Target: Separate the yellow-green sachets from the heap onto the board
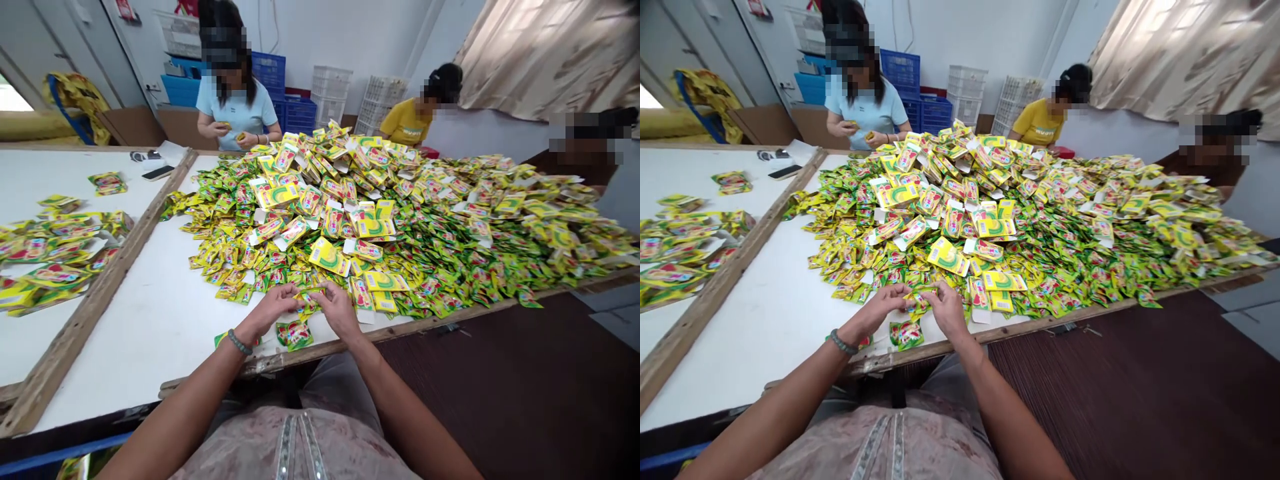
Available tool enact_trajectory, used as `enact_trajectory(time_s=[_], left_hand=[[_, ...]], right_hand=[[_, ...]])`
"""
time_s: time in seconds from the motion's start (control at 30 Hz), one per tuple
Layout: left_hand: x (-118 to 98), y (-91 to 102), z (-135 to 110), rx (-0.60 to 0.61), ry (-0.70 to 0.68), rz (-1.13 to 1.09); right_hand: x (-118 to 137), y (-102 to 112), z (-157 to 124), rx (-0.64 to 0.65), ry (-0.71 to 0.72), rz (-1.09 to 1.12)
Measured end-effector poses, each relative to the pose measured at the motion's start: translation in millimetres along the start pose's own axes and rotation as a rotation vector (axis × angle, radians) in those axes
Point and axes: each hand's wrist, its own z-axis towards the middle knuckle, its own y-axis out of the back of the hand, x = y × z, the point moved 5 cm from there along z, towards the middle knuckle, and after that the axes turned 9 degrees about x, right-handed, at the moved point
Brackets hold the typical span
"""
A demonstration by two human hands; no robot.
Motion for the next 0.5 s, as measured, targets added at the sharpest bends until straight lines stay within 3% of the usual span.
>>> enact_trajectory(time_s=[0.07, 0.17, 0.23, 0.37, 0.43, 0.5], left_hand=[[-0.5, 9.3, -6.9, -0.059, -0.020, 0.028], [1.5, 25.1, -16.2, -0.151, -0.051, 0.024], [3.0, 34.4, -23.5, -0.169, -0.057, 0.003], [2.6, 49.8, -45.1, -0.136, -0.046, 0.077], [1.9, 58.8, -60.3, -0.135, -0.028, 0.180], [2.2, 70.3, -77.8, -0.187, 0.020, 0.384]], right_hand=[[7.7, -12.6, 5.1, 0.010, 0.056, -0.073], [14.2, -32.1, 8.7, 0.089, 0.042, 0.090], [17.9, -46.5, 7.8, 0.214, -0.012, 0.217], [25.3, -72.2, 0.9, 0.471, -0.046, 0.192], [25.8, -77.6, -0.5, 0.467, -0.022, 0.123], [22.9, -76.4, -0.1, 0.354, -0.005, -0.019]])
